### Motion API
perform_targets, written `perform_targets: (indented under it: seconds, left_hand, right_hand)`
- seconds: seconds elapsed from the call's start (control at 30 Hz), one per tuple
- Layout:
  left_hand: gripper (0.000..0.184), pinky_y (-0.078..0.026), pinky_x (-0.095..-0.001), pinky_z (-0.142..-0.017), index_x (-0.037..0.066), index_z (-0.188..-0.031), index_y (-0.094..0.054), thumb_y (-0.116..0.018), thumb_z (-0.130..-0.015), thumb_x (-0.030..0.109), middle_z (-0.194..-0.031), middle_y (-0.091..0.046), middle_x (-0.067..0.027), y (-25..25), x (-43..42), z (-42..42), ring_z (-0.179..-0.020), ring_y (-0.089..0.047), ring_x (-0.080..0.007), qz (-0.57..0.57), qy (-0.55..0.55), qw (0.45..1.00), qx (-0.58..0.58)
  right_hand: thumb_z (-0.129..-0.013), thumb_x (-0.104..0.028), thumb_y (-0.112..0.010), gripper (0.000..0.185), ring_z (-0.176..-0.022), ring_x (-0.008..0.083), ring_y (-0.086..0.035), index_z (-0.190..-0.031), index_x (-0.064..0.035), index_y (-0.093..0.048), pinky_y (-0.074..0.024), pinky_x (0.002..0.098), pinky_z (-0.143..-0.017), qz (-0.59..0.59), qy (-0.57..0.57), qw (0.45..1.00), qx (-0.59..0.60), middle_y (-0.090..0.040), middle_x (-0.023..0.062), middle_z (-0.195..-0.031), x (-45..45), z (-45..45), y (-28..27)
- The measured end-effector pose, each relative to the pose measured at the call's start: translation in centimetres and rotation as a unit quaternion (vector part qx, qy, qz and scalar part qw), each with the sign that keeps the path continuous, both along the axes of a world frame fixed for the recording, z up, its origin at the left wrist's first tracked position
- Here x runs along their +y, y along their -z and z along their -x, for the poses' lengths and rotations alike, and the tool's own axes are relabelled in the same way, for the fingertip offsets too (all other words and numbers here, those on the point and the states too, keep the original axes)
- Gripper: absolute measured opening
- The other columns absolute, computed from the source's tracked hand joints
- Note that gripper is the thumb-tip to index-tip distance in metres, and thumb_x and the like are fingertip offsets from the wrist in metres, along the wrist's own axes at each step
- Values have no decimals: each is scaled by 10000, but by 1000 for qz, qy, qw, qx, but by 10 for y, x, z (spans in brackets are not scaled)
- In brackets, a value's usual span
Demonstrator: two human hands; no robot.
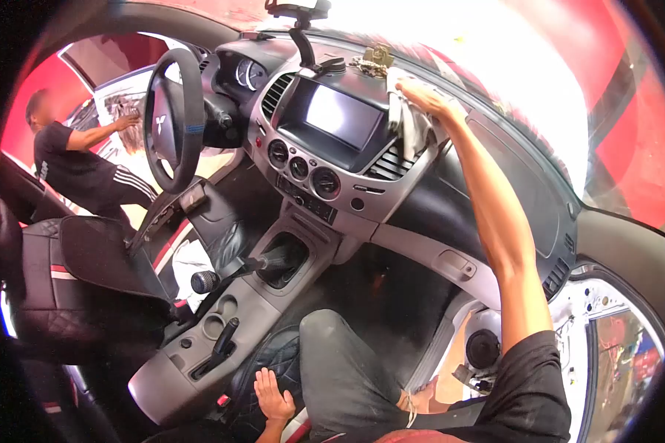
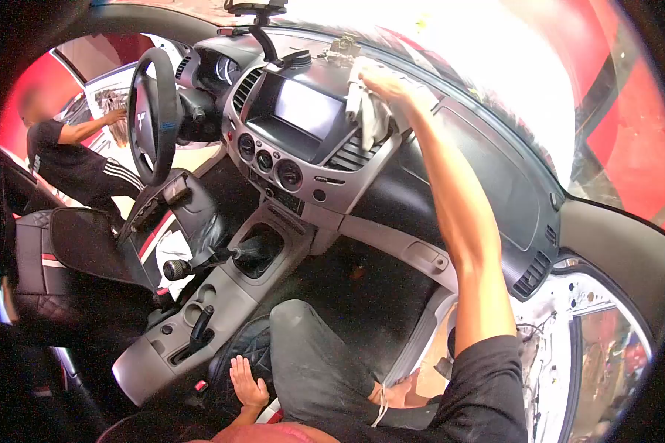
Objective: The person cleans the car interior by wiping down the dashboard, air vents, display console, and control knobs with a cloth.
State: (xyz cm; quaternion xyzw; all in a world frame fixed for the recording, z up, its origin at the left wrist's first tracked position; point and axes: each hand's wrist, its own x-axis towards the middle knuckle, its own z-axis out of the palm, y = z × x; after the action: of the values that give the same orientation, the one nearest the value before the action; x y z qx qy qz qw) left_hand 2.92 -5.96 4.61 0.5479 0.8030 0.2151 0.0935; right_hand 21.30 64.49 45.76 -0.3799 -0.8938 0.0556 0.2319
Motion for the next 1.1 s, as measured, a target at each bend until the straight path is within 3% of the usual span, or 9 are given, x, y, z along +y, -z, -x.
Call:
perform_targets:
  seconds: [0.03, 0.07, 0.1, 0.17, 0.3, 0.33, 0.53, 0.83, 1.1]
  left_hand:
    - [773, -164, -584, -1230, -71, -1530, -321, -517, -868, 277, -1617, -297, -275, -1, -1, 1, -1526, -216, -456, 5, 3, 1000, -10]
    - [768, -149, -586, -1233, -73, -1533, -314, -505, -875, 277, -1618, -289, -278, -1, 2, 3, -1530, -201, -458, 6, 5, 1000, -19]
    - [780, -150, -586, -1231, -74, -1530, -318, -511, -869, 294, -1617, -292, -278, -1, 1, 3, -1531, -201, -457, 13, 3, 1000, -19]
    - [782, -155, -587, -1228, -72, -1527, -324, -514, -869, 306, -1613, -301, -277, 10, -3, 4, -1527, -213, -456, -10, 8, 1000, -11]
    - [739, -211, -575, -1211, -58, -1515, -369, -492, -907, 343, -1603, -342, -255, 10, -2, 4, -1509, -265, -453, -10, 6, 1000, 11]
    - [740, -211, -573, -1212, -56, -1516, -369, -494, -905, 341, -1603, -344, -253, 11, -1, 4, -1508, -267, -452, -11, 4, 1000, 11]
    - [771, -197, -555, -1223, -30, -1518, -380, -539, -864, 345, -1609, -344, -229, 14, -4, 5, -1511, -271, -431, 6, 3, 1000, 14]
    - [746, -227, -523, -1218, 12, -1505, -430, -563, -865, 371, -1591, -386, -203, 12, -4, 4, -1498, -319, -376, 15, -9, 1000, 14]
    - [757, -229, -531, -1214, 9, -1509, -422, -565, -864, 379, -1583, -393, -211, 8, -2, 5, -1491, -326, -388, -2, -13, 1000, 10]
  right_hand:
    - [-1049, -444, -353, 569, -1283, 369, -559, -1366, -18, -560, -416, 458, -1078, 51, 24, 998, -35, -572, 218, -1425, -35, 16, -20]
    - [-1039, -442, -366, 586, -1308, 380, -537, -1420, -24, -521, -394, 459, -1112, 9, 46, 995, -88, -554, 227, -1444, -47, 27, -29]
    - [-1028, -442, -383, 594, -1330, 390, -518, -1417, -17, -524, -379, 466, -1132, -31, -12, 999, -2, -530, 243, -1462, -42, 24, -15]
    - [-1033, -465, -376, 626, -1379, 373, -483, -1457, -19, -491, -367, 468, -1148, 120, 54, 989, -64, -501, 239, -1497, -20, 9, -28]
    - [-1037, -549, -387, 692, -1473, 331, -375, -1520, -58, -457, -257, 434, -1226, 59, 64, 995, -54, -403, 169, -1602, 92, -9, 1]
    - [-1042, -536, -392, 675, -1482, 329, -360, -1525, -69, -455, -243, 430, -1233, 10, 55, 991, -122, -402, 170, -1602, 82, 4, -11]
    - [-1038, -524, -446, 718, -1555, 247, -188, -1624, -148, -269, -118, 413, -1272, -6, 35, 990, -139, -284, 73, -1674, 53, 8, -41]
    - [-1043, -449, -466, 665, -1540, 250, -226, -1600, -120, -312, -139, 406, -1270, -58, -22, 986, -152, -306, 90, -1660, 71, 16, -44]
    - [-1048, -383, -484, 619, -1527, 253, -259, -1578, -95, -349, -157, 400, -1269, -78, -21, 986, -147, -325, 104, -1648, 70, 1, -34]
